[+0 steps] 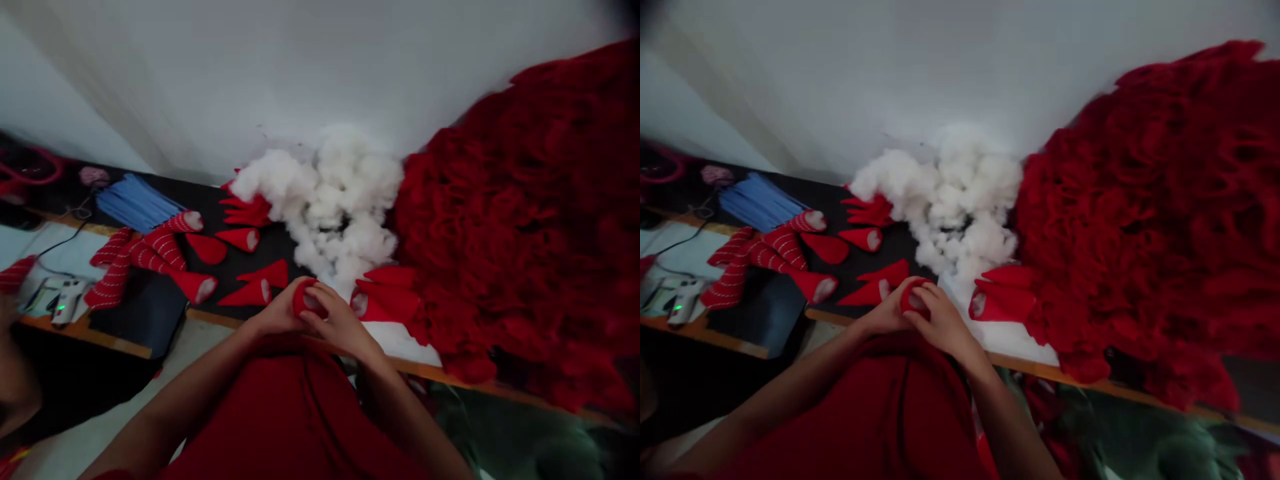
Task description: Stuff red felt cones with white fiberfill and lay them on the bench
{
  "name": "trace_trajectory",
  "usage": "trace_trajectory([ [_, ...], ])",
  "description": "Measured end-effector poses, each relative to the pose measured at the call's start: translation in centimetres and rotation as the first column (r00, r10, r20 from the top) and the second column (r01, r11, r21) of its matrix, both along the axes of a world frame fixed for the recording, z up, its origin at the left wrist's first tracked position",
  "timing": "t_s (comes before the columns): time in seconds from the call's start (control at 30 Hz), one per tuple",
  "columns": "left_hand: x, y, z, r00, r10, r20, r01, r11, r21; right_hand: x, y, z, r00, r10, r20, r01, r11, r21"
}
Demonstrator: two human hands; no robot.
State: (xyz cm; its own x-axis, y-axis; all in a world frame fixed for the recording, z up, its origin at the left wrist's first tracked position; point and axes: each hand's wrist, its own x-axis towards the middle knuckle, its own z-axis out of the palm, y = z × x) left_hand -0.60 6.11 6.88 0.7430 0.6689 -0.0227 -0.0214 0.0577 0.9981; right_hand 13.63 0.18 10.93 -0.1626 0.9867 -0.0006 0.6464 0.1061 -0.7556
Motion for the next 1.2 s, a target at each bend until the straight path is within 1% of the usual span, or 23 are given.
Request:
trace_trajectory([
  [0.07, -1.2, -0.5, -0.1, 0.999, 0.032, -0.042, -0.031, 0.999, 0.024, 0.0, -0.6, -0.9, 0.999, 0.017, -0.047, -0.017, 1.000, 0.004],
  [0.13, -3.1, -0.8, 0.0, 0.989, 0.076, -0.130, -0.067, 0.995, 0.067, 0.6, -1.6, -2.3, 0.998, -0.047, -0.046, 0.048, 0.998, 0.041],
  [0.17, -4.2, -0.9, 0.1, 0.977, 0.097, -0.188, -0.081, 0.992, 0.096, 1.2, -2.3, -3.3, 0.991, -0.133, -0.012, 0.134, 0.988, 0.074],
  [0.23, -6.8, -1.0, 0.5, 0.945, 0.143, -0.295, -0.102, 0.983, 0.151, 3.2, -3.9, -5.4, 0.933, -0.340, 0.118, 0.316, 0.931, 0.185],
  [0.3, -9.4, -0.2, 0.5, 0.900, 0.221, -0.376, -0.149, 0.966, 0.211, 6.1, -5.5, -7.5, 0.850, -0.458, 0.261, 0.387, 0.879, 0.280],
  [0.37, -11.2, 1.7, -0.2, 0.820, 0.351, -0.452, -0.209, 0.919, 0.334, 9.4, -6.9, -9.2, 0.757, -0.525, 0.388, 0.421, 0.847, 0.324],
  [0.43, -11.9, 4.2, -1.3, 0.758, 0.427, -0.493, -0.206, 0.874, 0.440, 12.5, -7.5, -10.3, 0.667, -0.575, 0.474, 0.457, 0.818, 0.349],
  [0.47, -11.8, 5.5, -1.9, 0.729, 0.488, -0.480, -0.232, 0.836, 0.498, 13.7, -7.6, -10.6, 0.638, -0.586, 0.500, 0.468, 0.810, 0.352],
  [0.5, -11.6, 6.8, -2.5, 0.715, 0.510, -0.478, -0.223, 0.814, 0.536, 14.7, -7.4, -10.8, 0.616, -0.596, 0.516, 0.478, 0.803, 0.356],
  [0.6, -10.5, 9.7, -3.9, 0.682, 0.489, -0.544, -0.135, 0.815, 0.563, 15.5, -6.7, -10.9, 0.587, -0.627, 0.512, 0.500, 0.778, 0.381],
  [0.63, -10.1, 10.2, -4.2, 0.645, 0.499, -0.579, -0.113, 0.811, 0.573, 15.1, -6.5, -10.8, 0.583, -0.644, 0.495, 0.509, 0.764, 0.395],
  [0.67, -9.6, 10.4, -4.5, 0.585, 0.548, -0.598, -0.115, 0.786, 0.608, 14.3, -6.3, -10.7, 0.587, -0.660, 0.469, 0.521, 0.752, 0.405],
  [0.7, -9.0, 10.3, -4.7, 0.526, 0.606, -0.597, -0.119, 0.747, 0.654, 13.1, -6.2, -10.5, 0.606, -0.666, 0.435, 0.531, 0.746, 0.403],
  [0.73, -8.3, 10.0, -4.9, 0.488, 0.650, -0.582, -0.110, 0.708, 0.698, 11.6, -6.0, -10.5, 0.640, -0.661, 0.393, 0.537, 0.750, 0.387],
  [0.77, -7.6, 9.4, -5.0, 0.483, 0.667, -0.567, -0.083, 0.680, 0.729, 9.8, -5.6, -10.6, 0.696, -0.633, 0.340, 0.533, 0.772, 0.346],
  [0.8, -6.8, 8.7, -5.1, 0.508, 0.648, -0.568, -0.036, 0.675, 0.737, 7.8, -5.0, -10.9, 0.765, -0.583, 0.273, 0.513, 0.808, 0.288],
  [0.87, -5.3, 7.2, -5.1, 0.562, 0.548, -0.620, 0.083, 0.708, 0.701, 3.4, -3.2, -11.8, 0.880, -0.462, 0.112, 0.444, 0.882, 0.156],
  [0.9, -4.7, 6.5, -5.0, 0.554, 0.516, -0.654, 0.129, 0.722, 0.679, 1.3, -1.9, -12.4, 0.904, -0.426, 0.021, 0.424, 0.903, 0.075],
  [0.93, -4.3, 5.9, -5.0, 0.536, 0.504, -0.677, 0.157, 0.729, 0.667, -0.6, -0.4, -13.1, 0.905, -0.421, -0.058, 0.422, 0.907, -0.004],
  [0.97, -4.2, 5.3, -5.0, 0.523, 0.506, -0.685, 0.167, 0.728, 0.665, -2.3, 1.1, -13.7, 0.890, -0.443, -0.108, 0.436, 0.896, -0.082],
  [1.0, -4.4, 4.9, -5.0, 0.518, 0.519, -0.680, 0.164, 0.720, 0.674, -3.7, 2.7, -14.3, 0.860, -0.493, -0.130, 0.473, 0.868, -0.153],
  [1.1, -6.2, 3.5, -5.6, 0.532, 0.548, -0.646, 0.139, 0.695, 0.705, -6.3, 6.6, -15.4, 0.831, -0.541, -0.130, 0.510, 0.834, -0.212],
  [1.2, -8.8, 2.2, -7.0, 0.513, 0.517, -0.685, 0.175, 0.719, 0.673, -6.9, 8.6, -15.5, 0.819, -0.558, -0.133, 0.517, 0.819, -0.248],
])
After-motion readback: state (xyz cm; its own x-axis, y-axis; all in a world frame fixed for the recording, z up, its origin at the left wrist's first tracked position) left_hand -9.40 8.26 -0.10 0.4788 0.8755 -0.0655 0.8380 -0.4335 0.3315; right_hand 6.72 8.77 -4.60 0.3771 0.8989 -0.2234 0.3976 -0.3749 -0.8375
